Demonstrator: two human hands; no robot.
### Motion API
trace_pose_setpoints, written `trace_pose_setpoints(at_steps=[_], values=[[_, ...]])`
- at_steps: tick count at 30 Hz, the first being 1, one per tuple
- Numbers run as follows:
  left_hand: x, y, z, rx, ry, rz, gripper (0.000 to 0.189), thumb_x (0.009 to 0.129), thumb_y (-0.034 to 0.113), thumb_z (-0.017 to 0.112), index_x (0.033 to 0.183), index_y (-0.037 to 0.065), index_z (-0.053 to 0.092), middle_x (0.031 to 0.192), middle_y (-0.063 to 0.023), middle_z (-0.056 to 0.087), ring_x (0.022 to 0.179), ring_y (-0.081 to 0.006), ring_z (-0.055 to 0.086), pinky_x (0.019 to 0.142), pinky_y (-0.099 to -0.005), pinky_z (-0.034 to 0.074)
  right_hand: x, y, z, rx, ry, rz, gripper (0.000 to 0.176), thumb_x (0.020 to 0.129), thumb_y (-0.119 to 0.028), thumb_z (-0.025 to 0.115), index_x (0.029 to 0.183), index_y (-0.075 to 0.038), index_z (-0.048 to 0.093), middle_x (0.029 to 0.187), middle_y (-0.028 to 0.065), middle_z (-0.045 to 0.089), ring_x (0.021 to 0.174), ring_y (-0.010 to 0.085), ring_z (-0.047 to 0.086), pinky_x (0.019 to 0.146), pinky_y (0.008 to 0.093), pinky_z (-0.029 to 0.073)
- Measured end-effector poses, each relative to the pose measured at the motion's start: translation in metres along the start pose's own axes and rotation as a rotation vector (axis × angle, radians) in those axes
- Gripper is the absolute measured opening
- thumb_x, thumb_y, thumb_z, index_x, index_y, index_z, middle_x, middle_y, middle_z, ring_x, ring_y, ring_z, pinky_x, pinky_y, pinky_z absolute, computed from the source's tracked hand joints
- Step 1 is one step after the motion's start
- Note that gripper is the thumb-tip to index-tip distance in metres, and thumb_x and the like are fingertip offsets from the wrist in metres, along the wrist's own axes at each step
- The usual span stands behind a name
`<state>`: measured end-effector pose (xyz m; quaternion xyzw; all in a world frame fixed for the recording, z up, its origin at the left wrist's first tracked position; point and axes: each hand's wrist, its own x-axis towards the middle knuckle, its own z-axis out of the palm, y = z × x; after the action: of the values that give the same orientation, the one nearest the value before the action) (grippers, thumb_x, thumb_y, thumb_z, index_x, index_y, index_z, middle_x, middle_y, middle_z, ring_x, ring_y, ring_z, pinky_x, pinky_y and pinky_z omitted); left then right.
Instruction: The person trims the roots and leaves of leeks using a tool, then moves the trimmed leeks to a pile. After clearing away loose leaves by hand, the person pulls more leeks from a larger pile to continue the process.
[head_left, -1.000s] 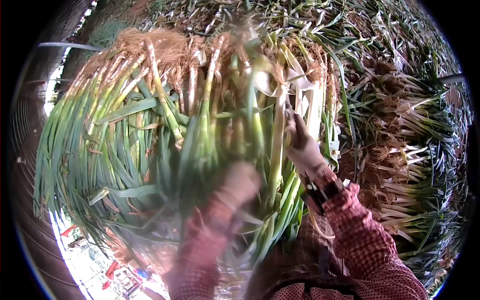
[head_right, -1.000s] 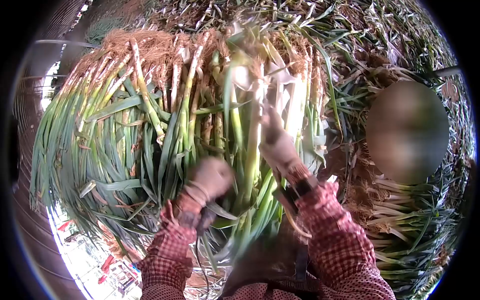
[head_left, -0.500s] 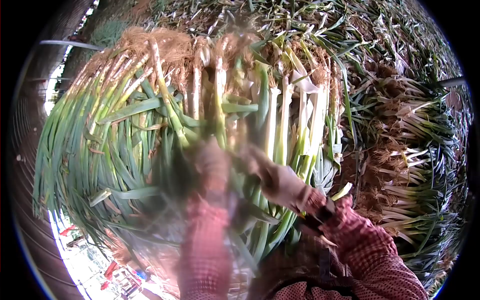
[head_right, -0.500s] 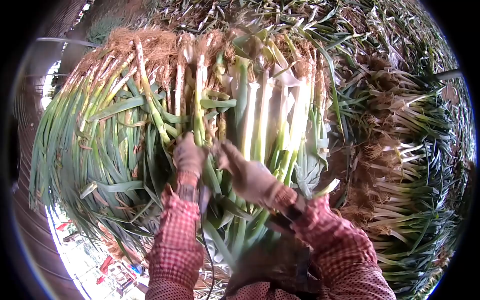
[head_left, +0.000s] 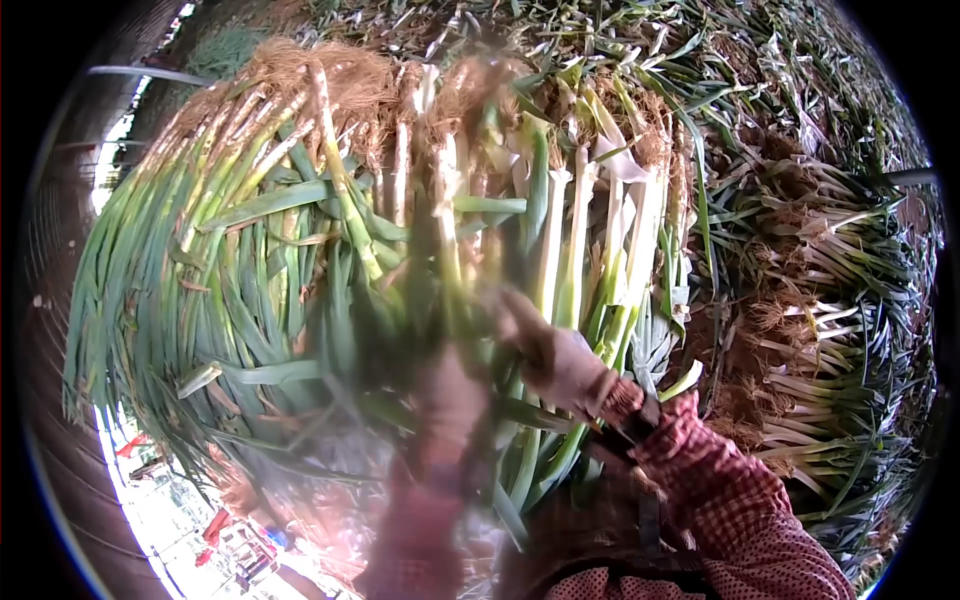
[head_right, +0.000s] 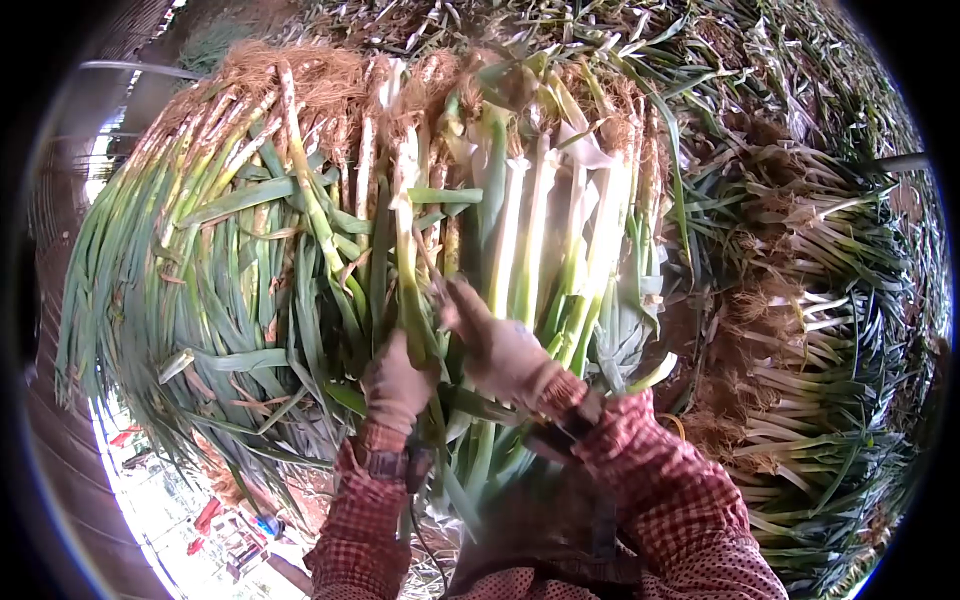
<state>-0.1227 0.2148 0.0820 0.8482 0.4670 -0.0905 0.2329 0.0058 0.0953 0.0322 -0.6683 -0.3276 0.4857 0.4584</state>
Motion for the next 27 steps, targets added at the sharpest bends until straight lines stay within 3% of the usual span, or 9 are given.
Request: trace_pose_setpoints(at_steps=[8, 10, 12, 16, 18, 20, 23, 26, 27], values=[[-0.039, 0.009, 0.026, 0.347, -0.226, -0.097, 0.053, 0.077, 0.033, 0.078, 0.122, 0.01, 0.061, 0.094, -0.0207, 0.069, 0.082, -0.0393, 0.07, 0.074, -0.0478, 0.057, 0.02, -0.011, -0.026, 0.02, -0.049, 0.064, 0.076, 0.095, -0.006, 0.052, 0.162, -0.017, 0.019, 0.099, 0.0257, 0.072, 0.08, 0.0355, 0.073, 0.068, 0.0429, 0.06], [-0.06, -0.002, 0.033, 0.144, -0.041, 0.327, 0.04, 0.08, 0.034, 0.078, 0.11, 0.011, 0.066, 0.089, -0.0173, 0.07, 0.077, -0.0366, 0.07, 0.069, -0.0465, 0.057, -0.004, -0.011, -0.026, -0.149, 0.037, -0.213, 0.078, 0.094, -0.004, 0.05, 0.162, -0.02, 0.018, 0.101, 0.0258, 0.072, 0.077, 0.0369, 0.073, 0.067, 0.0443, 0.06], [-0.042, -0.013, 0.023, 0.082, -0.273, 0.279, 0.027, 0.082, 0.033, 0.078, 0.096, 0.011, 0.07, 0.083, -0.0131, 0.07, 0.078, -0.0334, 0.071, 0.069, -0.0451, 0.057, -0.003, -0.025, -0.035, -0.12, -0.029, 0.15, 0.08, 0.093, -0.002, 0.049, 0.163, -0.021, 0.016, 0.109, 0.0263, 0.071, 0.072, 0.0329, 0.072, 0.066, 0.0423, 0.061], [0.112, -0.049, -0.031, 0.083, 0.695, 0.044, 0.037, 0.088, 0.032, 0.073, 0.115, 0.009, 0.063, 0.098, -0.0188, 0.072, 0.087, -0.0393, 0.07, 0.077, -0.0482, 0.054, 0.024, -0.054, -0.027, -0.122, -0.095, 0.269, 0.082, 0.094, 0.005, 0.044, 0.164, -0.016, 0.01, 0.15, 0.0265, 0.048, 0.067, 0.0188, 0.068, 0.057, 0.028, 0.06], [0.178, -0.066, -0.041, 0.285, 0.68, -0.128, 0.071, 0.082, 0.043, 0.08, 0.134, 0.006, 0.05, 0.115, -0.0237, 0.069, 0.105, -0.0409, 0.067, 0.09, -0.047, 0.054, 0.028, -0.064, -0.005, -0.152, -0.156, 0.121, 0.076, 0.097, 0.003, 0.042, 0.164, -0.014, 0.012, 0.146, 0.0285, 0.052, 0.07, 0.0206, 0.068, 0.053, 0.0319, 0.056], [0.193, -0.047, -0.063, 0.151, 0.288, -0.301, 0.084, 0.075, 0.043, 0.085, 0.138, 0.005, 0.042, 0.117, -0.0246, 0.068, 0.11, -0.0404, 0.066, 0.095, -0.0461, 0.052, 0.04, -0.084, -0.001, -0.132, -0.19, 0.126, 0.08, 0.093, 0.003, 0.047, 0.164, -0.018, 0.016, 0.119, 0.0253, 0.069, 0.073, 0.0256, 0.069, 0.057, 0.0397, 0.056], [0.183, -0.041, -0.078, 0.175, 0.231, -0.241, 0.062, 0.081, 0.029, 0.078, 0.126, 0.006, 0.043, 0.108, -0.0243, 0.069, 0.099, -0.0421, 0.068, 0.087, -0.0486, 0.054, 0.063, -0.063, 0.019, -0.166, -0.035, 0.051, 0.086, 0.087, -0.001, 0.049, 0.164, -0.019, 0.015, 0.081, 0.0191, 0.068, 0.067, 0.0294, 0.066, 0.062, 0.0454, 0.055], [0.146, -0.045, -0.054, 0.301, 0.235, -0.053, 0.045, 0.089, 0.022, 0.064, 0.124, 0.003, 0.043, 0.097, -0.0273, 0.066, 0.091, -0.0439, 0.068, 0.075, -0.0515, 0.054, 0.016, -0.1, 0.008, 0.028, -0.311, 0.224, 0.077, 0.097, -0.004, 0.046, 0.164, -0.015, 0.01, 0.085, 0.0232, 0.07, 0.065, 0.0283, 0.067, 0.06, 0.042, 0.056], [0.147, -0.073, -0.018, 0.488, 0.291, -0.076, 0.042, 0.091, 0.022, 0.061, 0.123, 0.003, 0.043, 0.098, -0.0282, 0.064, 0.088, -0.0448, 0.067, 0.073, -0.053, 0.054, 0.004, -0.067, 0.025, -0.031, -0.23, -0.012, 0.075, 0.101, -0.004, 0.044, 0.165, -0.017, 0.007, 0.085, 0.0204, 0.071, 0.06, 0.0217, 0.064, 0.055, 0.0354, 0.057]])
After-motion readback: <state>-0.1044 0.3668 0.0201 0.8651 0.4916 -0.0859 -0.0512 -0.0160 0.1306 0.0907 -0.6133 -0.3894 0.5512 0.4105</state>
